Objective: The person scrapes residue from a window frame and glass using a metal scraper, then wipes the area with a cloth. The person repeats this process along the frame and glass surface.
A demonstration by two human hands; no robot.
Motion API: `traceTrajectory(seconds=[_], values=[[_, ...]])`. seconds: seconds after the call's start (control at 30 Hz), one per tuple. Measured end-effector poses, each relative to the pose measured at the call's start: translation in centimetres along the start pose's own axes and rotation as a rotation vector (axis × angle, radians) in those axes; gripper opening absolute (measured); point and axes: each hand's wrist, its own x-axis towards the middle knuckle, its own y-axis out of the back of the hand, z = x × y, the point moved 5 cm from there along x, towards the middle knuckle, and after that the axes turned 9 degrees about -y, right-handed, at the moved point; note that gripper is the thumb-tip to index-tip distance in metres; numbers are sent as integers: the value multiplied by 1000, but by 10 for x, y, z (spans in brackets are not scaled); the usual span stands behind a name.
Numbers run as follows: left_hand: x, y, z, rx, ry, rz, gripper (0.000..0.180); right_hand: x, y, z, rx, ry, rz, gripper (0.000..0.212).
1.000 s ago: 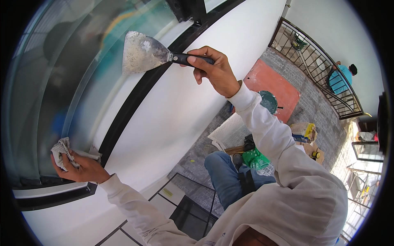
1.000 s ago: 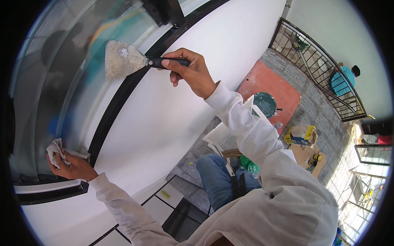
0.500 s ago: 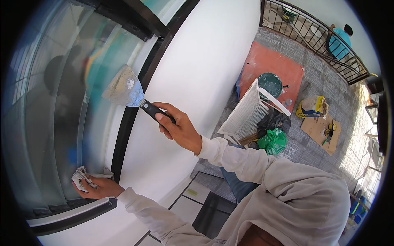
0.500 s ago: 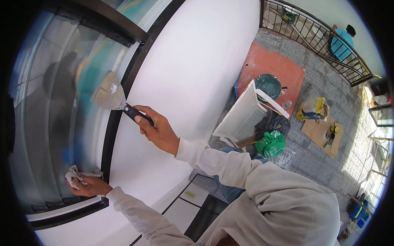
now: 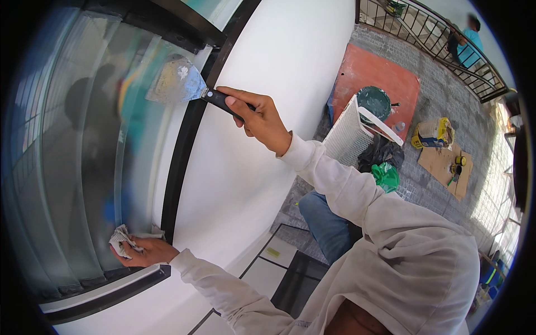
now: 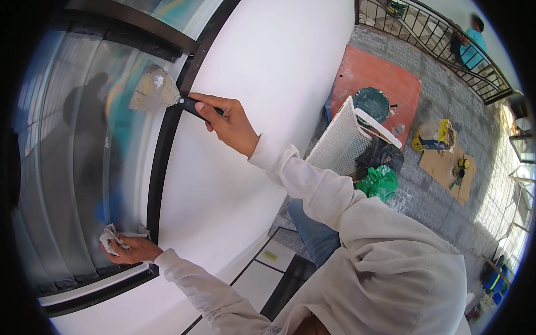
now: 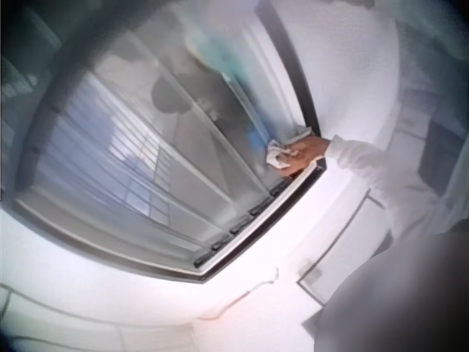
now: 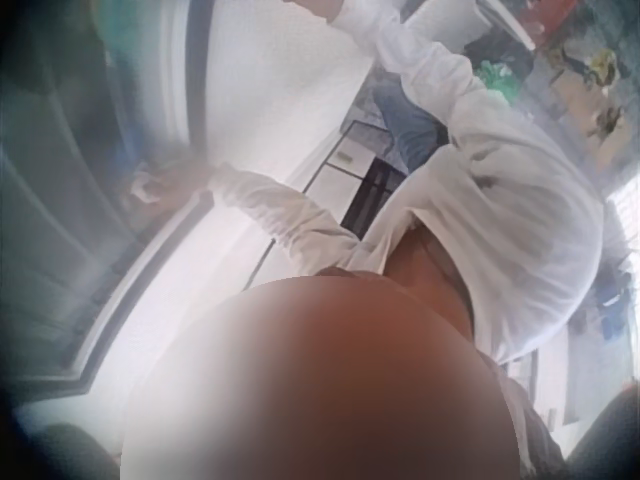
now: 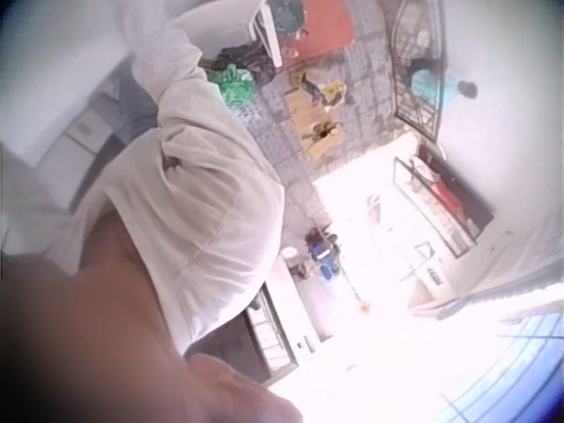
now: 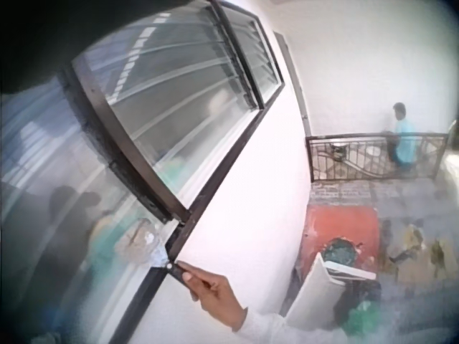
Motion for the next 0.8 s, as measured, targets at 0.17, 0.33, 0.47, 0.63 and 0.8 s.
traceTrajectory(seconds=[0.17,0.33,0.47,0.63,0.8], values=[[1,1,3,14,-18,-8,7,9,8,-8,-105,17,25,36],[2,1,8,51,-52,-10,9,10,5,-10,-102,19,49,35],[1,2,8,34,-71,8,11,10,3,-12,-91,33,68,35],[0,2,4,14,-26,3,14,11,10,-13,-183,-56,131,35],[-1,1,5,15,-49,-6,13,17,11,-29,-81,165,10,31]])
